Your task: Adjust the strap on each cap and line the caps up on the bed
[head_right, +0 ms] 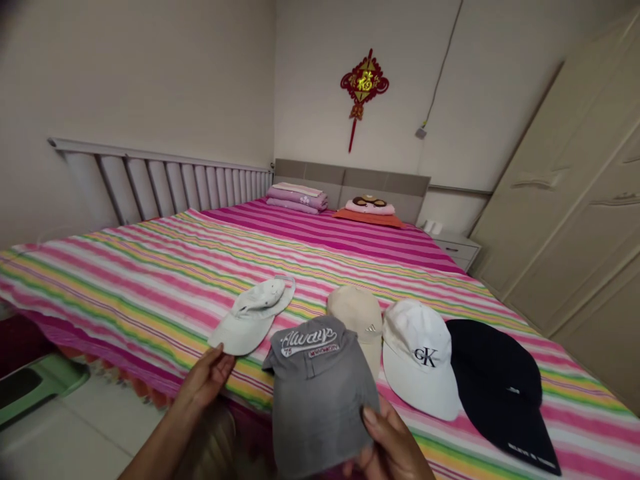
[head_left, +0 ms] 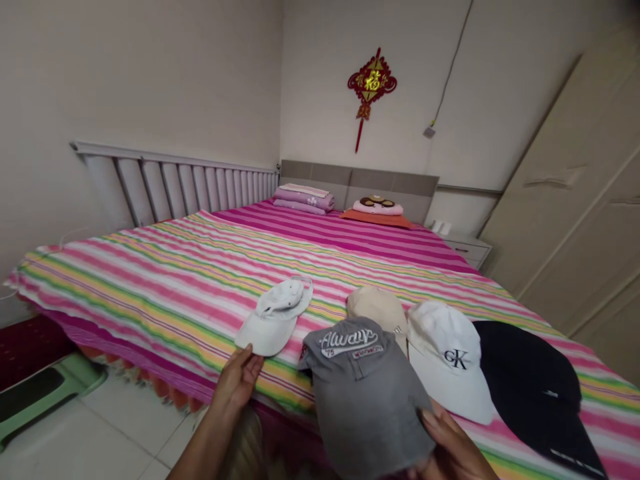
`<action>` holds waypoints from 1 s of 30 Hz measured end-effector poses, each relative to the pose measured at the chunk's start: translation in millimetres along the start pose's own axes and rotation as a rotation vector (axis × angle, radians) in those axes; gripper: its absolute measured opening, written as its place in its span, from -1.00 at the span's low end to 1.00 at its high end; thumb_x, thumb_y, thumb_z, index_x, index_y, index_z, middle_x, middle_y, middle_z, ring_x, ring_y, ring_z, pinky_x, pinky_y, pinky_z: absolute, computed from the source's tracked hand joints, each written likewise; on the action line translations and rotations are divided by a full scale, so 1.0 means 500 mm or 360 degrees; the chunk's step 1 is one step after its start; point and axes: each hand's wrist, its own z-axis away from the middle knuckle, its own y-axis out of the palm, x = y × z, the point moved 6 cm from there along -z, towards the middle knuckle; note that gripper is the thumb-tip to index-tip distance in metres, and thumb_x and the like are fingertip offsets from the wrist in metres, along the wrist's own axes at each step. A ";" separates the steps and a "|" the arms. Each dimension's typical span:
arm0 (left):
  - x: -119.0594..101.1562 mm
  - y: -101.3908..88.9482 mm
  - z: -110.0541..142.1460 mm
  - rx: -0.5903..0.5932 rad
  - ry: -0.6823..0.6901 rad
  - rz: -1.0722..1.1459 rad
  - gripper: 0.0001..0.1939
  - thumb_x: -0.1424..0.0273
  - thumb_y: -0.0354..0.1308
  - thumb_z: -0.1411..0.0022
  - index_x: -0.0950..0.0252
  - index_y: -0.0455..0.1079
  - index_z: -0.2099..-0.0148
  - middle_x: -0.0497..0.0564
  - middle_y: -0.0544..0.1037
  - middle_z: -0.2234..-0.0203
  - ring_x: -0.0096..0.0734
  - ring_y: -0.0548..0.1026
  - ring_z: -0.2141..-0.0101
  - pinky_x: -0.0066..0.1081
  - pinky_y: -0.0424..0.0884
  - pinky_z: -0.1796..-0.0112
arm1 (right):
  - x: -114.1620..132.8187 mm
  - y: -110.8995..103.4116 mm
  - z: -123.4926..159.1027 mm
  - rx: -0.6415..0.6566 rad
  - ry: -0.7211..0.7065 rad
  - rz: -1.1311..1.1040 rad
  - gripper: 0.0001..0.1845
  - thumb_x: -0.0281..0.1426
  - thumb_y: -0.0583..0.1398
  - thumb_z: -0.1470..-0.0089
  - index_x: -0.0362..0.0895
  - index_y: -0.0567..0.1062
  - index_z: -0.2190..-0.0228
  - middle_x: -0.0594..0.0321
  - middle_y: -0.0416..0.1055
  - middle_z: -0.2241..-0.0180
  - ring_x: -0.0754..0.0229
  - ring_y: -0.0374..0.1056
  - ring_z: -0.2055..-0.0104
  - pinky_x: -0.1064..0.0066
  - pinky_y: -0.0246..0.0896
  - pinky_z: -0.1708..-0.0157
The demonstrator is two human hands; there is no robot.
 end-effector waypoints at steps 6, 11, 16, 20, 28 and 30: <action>-0.083 0.015 0.031 0.0147 0.0230 0.0456 -0.69 0.68 -0.16 -0.15 0.31 0.35 0.43 -0.08 0.54 0.55 -0.55 0.47 0.57 -0.57 0.41 0.53 | 0.048 0.088 -0.136 0.0253 -0.0177 -0.0037 -0.79 -0.46 0.28 0.18 -0.18 0.42 0.40 0.28 0.45 0.53 0.26 0.35 0.59 0.44 0.31 0.62; -0.101 -0.024 0.047 0.0114 0.0263 0.0547 -0.64 0.71 -0.18 -0.12 0.30 0.40 0.35 -0.04 0.57 0.49 -0.51 0.50 0.50 -0.54 0.46 0.44 | 0.063 0.134 -0.284 0.0245 -0.0207 -0.0181 -0.83 -0.53 0.21 0.10 -0.20 0.39 0.36 0.25 0.47 0.51 0.22 0.39 0.56 0.44 0.31 0.62; -0.093 -0.067 0.048 0.0057 0.0207 0.0581 -0.59 0.71 -0.22 -0.13 0.27 0.41 0.27 -0.04 0.58 0.42 -0.50 0.52 0.46 -0.53 0.47 0.42 | -0.062 0.083 -0.367 -0.0032 0.0053 -0.0259 -0.92 -0.56 0.11 -0.04 -0.22 0.34 0.48 0.33 0.40 0.66 0.37 0.30 0.69 0.59 0.22 0.69; -0.082 -0.084 0.054 0.0045 0.0179 0.0533 -0.57 0.71 -0.20 -0.12 0.25 0.39 0.16 -0.02 0.58 0.39 -0.48 0.52 0.45 -0.51 0.48 0.41 | -0.167 0.018 -0.365 -0.0206 0.0320 -0.0296 -0.82 -0.48 0.07 -0.11 -0.25 0.34 0.52 0.38 0.35 0.63 0.41 0.28 0.67 0.61 0.17 0.73; -0.058 -0.055 0.066 0.0065 0.0122 0.0474 -0.54 0.67 -0.19 -0.13 0.18 0.36 0.07 -0.04 0.59 0.42 -0.49 0.52 0.47 -0.54 0.47 0.37 | -0.183 -0.020 -0.359 -0.0293 0.0428 -0.0406 -0.87 -0.48 0.08 -0.10 -0.25 0.36 0.46 0.38 0.33 0.57 0.39 0.29 0.59 0.60 0.17 0.70; -0.056 -0.047 0.069 0.0107 0.0127 0.0455 -0.52 0.67 -0.20 -0.14 0.16 0.34 0.04 -0.03 0.58 0.37 -0.47 0.53 0.42 -0.53 0.47 0.35 | -0.183 -0.019 -0.356 -0.0292 0.0439 -0.0408 -0.88 -0.48 0.08 -0.10 -0.25 0.36 0.45 0.37 0.34 0.55 0.39 0.30 0.58 0.60 0.18 0.69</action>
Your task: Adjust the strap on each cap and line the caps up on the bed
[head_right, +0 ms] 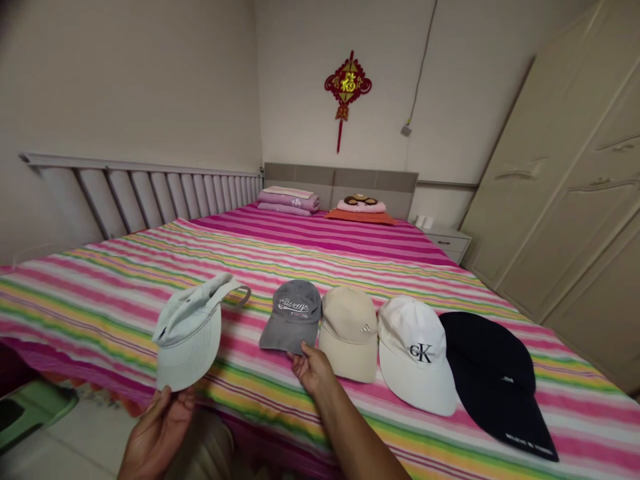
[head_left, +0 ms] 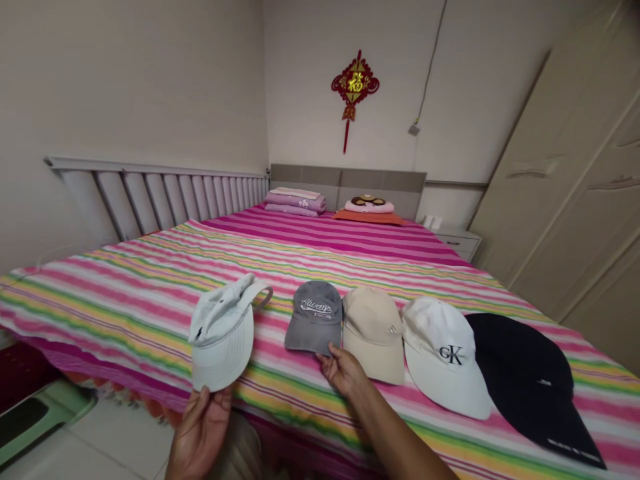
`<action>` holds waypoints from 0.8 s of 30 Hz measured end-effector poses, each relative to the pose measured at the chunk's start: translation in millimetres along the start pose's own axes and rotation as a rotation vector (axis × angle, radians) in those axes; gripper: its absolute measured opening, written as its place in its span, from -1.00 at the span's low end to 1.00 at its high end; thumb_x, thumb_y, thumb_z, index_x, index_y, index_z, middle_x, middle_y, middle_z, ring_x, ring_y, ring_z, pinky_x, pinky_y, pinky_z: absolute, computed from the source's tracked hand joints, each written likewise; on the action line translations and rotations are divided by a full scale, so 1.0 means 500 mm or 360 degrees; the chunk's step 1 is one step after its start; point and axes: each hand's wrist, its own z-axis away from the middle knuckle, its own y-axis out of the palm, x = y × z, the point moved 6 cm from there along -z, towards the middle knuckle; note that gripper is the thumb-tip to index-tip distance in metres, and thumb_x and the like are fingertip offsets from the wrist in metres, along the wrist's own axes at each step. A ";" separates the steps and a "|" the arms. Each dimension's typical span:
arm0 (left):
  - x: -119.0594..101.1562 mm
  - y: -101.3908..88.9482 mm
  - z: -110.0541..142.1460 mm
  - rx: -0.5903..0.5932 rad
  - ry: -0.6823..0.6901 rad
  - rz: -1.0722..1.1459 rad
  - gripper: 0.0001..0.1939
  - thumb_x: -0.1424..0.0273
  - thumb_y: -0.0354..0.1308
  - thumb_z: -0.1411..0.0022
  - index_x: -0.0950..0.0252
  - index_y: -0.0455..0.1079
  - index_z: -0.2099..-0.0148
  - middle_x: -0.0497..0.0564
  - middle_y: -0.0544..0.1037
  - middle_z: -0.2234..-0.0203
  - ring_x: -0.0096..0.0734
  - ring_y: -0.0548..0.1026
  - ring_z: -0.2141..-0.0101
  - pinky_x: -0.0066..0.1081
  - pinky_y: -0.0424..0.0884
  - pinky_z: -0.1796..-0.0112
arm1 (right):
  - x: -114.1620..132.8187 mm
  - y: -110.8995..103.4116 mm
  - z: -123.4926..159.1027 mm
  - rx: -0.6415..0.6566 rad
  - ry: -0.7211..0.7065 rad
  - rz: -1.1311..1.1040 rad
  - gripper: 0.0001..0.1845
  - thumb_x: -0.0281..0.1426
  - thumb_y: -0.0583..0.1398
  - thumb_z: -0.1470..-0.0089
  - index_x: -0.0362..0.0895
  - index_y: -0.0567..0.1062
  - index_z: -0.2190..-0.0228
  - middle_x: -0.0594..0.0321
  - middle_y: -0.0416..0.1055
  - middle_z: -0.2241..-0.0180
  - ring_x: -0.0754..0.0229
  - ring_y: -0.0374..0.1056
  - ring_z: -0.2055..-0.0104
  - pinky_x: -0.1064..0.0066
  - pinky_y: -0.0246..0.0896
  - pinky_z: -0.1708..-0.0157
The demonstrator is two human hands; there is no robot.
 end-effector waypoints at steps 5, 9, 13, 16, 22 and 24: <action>0.003 0.003 0.011 0.0083 -0.0030 -0.0036 -0.44 0.70 -0.23 -0.11 0.10 0.27 -0.04 -0.02 0.54 0.23 -0.43 0.53 0.35 -0.51 0.48 0.38 | -0.007 0.002 0.011 -0.0029 0.0052 0.0066 -0.87 -0.46 0.07 -0.10 -0.25 0.35 0.45 0.35 0.35 0.53 0.39 0.30 0.57 0.59 0.20 0.68; 0.010 0.005 0.021 0.0192 -0.0045 -0.0058 -0.43 0.68 -0.19 -0.10 0.07 0.23 -0.07 -0.02 0.52 0.18 -0.39 0.52 0.31 -0.48 0.48 0.36 | -0.007 0.006 0.021 -0.0046 0.0063 0.0149 -0.83 -0.46 0.03 -0.13 -0.24 0.32 0.47 0.33 0.36 0.58 0.38 0.32 0.59 0.59 0.22 0.66; 0.022 0.007 0.032 0.0334 -0.0066 -0.0093 -0.45 0.62 -0.10 -0.09 0.03 0.20 -0.09 -0.04 0.49 0.13 -0.37 0.48 0.19 -0.48 0.45 0.28 | -0.020 0.006 0.052 0.0001 0.0131 0.0279 -0.73 -0.36 0.00 -0.16 -0.25 0.29 0.51 0.19 0.40 0.66 0.33 0.36 0.59 0.56 0.28 0.57; 0.043 0.006 0.050 0.0451 -0.0117 -0.0170 -0.44 0.59 0.01 -0.03 0.00 0.22 -0.06 -0.08 0.48 0.11 -0.37 0.43 0.12 -0.49 0.40 0.19 | -0.051 0.007 0.106 0.0143 0.0316 0.0428 -0.63 -0.21 0.06 -0.08 -0.33 0.36 0.45 -0.02 0.46 0.59 0.18 0.39 0.59 0.44 0.26 0.62; 0.164 0.004 0.134 0.0740 -0.0481 -0.0442 -0.65 0.39 0.32 0.24 0.16 0.46 0.28 0.00 0.57 0.33 -0.18 0.46 0.19 -0.28 0.35 0.13 | -0.009 0.076 0.264 0.0959 -0.0284 0.0371 -0.44 0.00 0.13 0.11 -0.25 0.44 0.30 0.02 0.47 0.33 0.09 0.39 0.30 0.28 0.22 0.25; 0.219 -0.004 0.164 0.0840 -0.0686 -0.0583 -0.60 0.40 0.37 0.35 0.21 0.47 0.32 0.02 0.58 0.43 -0.10 0.46 0.20 -0.22 0.35 0.16 | 0.029 0.077 0.305 0.0967 -0.0494 0.0222 -0.43 0.03 0.21 0.24 -0.16 0.45 0.29 0.05 0.47 0.26 0.03 0.36 0.21 0.21 0.18 0.17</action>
